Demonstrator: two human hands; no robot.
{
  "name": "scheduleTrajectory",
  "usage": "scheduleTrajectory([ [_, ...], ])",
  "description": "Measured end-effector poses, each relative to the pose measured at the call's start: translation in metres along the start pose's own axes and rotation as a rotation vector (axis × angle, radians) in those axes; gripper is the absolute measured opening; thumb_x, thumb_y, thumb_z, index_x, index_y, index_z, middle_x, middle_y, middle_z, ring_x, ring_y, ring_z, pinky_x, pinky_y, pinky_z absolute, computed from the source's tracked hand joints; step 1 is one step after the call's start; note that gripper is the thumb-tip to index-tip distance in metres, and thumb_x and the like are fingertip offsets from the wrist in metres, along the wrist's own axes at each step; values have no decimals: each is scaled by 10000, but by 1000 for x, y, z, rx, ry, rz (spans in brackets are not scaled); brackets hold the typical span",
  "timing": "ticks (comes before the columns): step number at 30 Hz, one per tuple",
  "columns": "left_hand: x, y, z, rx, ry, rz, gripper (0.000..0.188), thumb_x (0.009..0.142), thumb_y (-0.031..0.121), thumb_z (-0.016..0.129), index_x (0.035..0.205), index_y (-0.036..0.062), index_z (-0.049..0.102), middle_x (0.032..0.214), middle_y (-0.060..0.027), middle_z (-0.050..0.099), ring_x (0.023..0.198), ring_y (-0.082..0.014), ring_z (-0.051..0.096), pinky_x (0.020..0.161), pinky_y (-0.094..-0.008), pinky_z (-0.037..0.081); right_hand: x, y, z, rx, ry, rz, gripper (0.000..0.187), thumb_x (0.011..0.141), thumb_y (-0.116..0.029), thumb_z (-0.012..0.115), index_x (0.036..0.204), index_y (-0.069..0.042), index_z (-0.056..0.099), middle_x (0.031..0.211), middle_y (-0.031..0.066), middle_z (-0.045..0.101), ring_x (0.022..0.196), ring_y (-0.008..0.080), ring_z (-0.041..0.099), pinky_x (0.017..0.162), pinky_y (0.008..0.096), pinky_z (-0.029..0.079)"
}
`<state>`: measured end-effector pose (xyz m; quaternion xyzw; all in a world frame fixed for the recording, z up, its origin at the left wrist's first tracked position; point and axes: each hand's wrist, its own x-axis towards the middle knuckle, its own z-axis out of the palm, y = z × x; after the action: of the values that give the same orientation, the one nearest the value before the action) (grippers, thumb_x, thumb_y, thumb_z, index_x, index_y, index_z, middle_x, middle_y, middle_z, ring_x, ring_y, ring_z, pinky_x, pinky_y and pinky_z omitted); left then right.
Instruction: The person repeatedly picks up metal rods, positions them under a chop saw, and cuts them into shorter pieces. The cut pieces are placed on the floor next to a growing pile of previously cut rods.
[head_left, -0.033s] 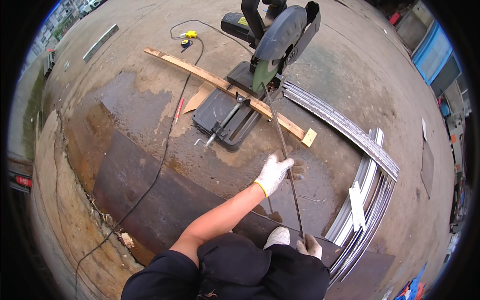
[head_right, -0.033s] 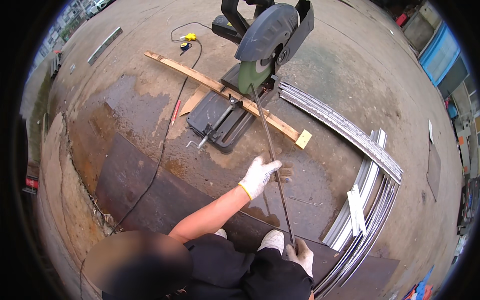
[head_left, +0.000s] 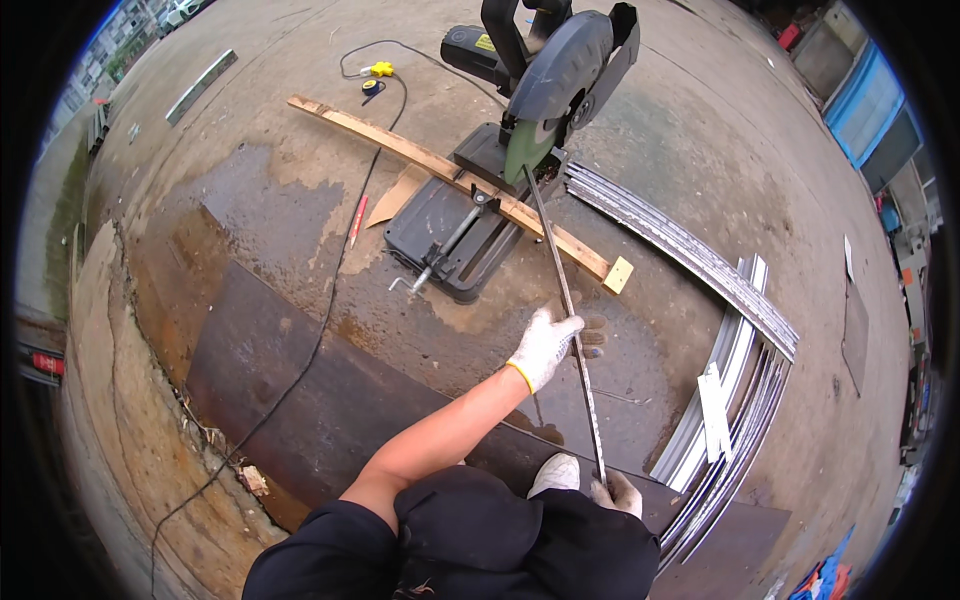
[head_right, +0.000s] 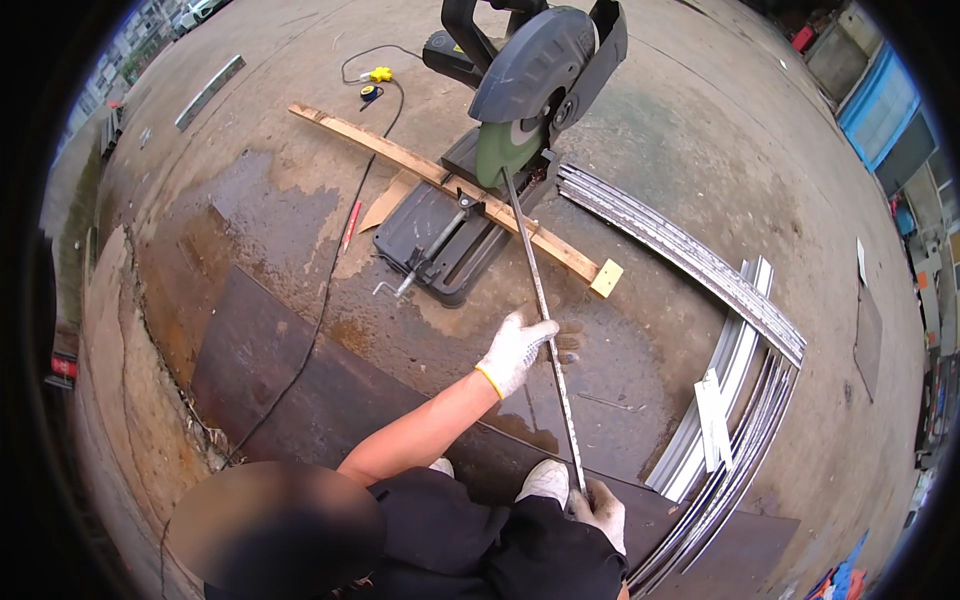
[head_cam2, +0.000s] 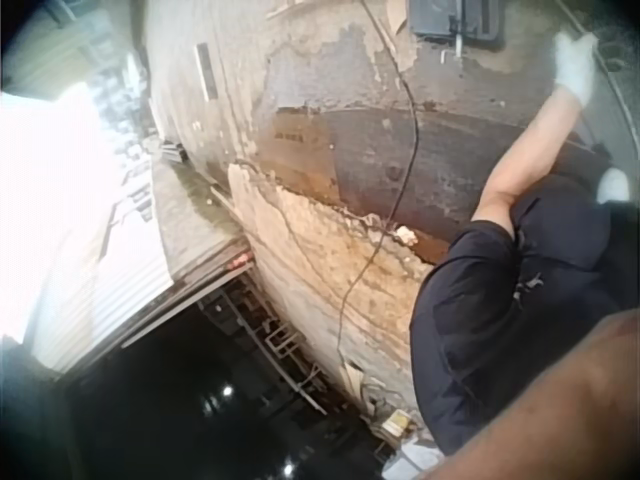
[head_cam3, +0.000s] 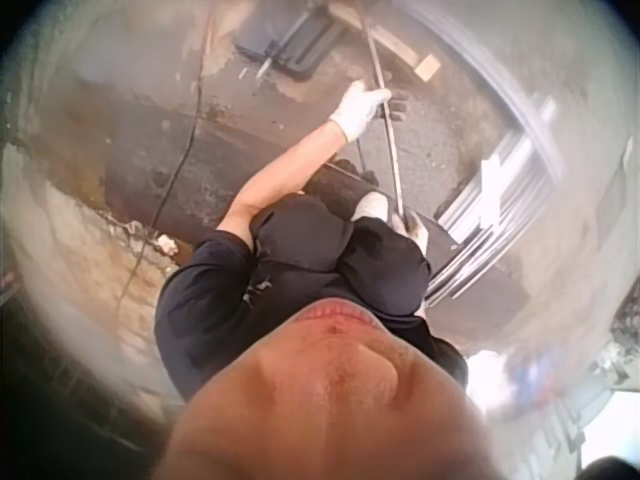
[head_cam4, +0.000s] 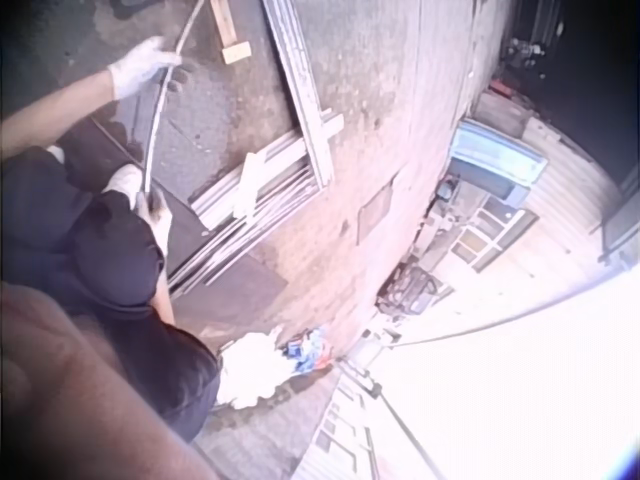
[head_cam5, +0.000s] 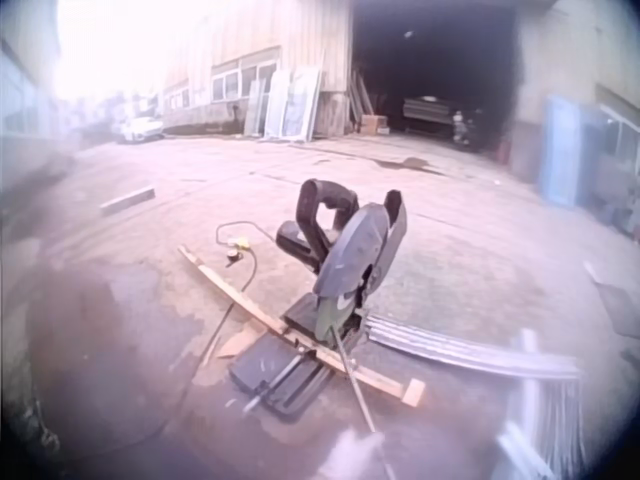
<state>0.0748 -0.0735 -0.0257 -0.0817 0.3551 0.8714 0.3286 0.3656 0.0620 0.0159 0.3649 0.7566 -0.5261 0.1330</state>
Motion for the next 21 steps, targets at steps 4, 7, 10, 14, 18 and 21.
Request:
scheduleTrajectory([
  [4,4,7,-4,-99,53,-53,369,953,34,540,1316,8,478,1192,-239,671,907,-347,705,760,-474,603,-9,-5,-6,257,-238,169,203,965,-155,645,1028,33,685,823,36,659,775,94,573,694,267,467],
  [7,5,5,-6,-195,39,-64,269,952,41,558,1218,1,542,1104,-206,676,894,-333,699,771,-478,592,-13,-2,-6,410,-274,150,171,965,-151,655,975,17,685,833,30,654,780,83,570,692,245,458],
  [10,7,2,-6,-262,24,-49,194,955,66,608,1140,11,582,1041,-175,674,890,-315,699,796,-478,598,-16,-2,-3,264,-140,120,124,917,-105,705,943,12,673,840,28,646,751,76,558,669,242,455],
  [14,6,2,7,-189,50,-32,151,953,105,678,1070,31,616,988,-129,668,890,-278,697,831,-470,608,-12,23,2,69,76,-31,178,826,-61,785,850,-3,618,775,3,589,691,71,521,617,262,449],
  [18,11,3,2,-148,67,-13,131,955,83,677,1062,26,628,947,-96,653,860,-247,685,849,-464,611,-11,27,-1,-70,73,21,177,833,-66,783,887,1,628,783,-4,589,706,70,524,640,260,460],
  [21,9,5,-2,-139,66,-34,189,961,58,655,1137,3,611,945,-106,647,847,-255,678,865,-483,609,-15,20,0,37,-25,36,184,853,-75,774,972,7,661,803,-2,616,730,72,551,677,255,481],
])
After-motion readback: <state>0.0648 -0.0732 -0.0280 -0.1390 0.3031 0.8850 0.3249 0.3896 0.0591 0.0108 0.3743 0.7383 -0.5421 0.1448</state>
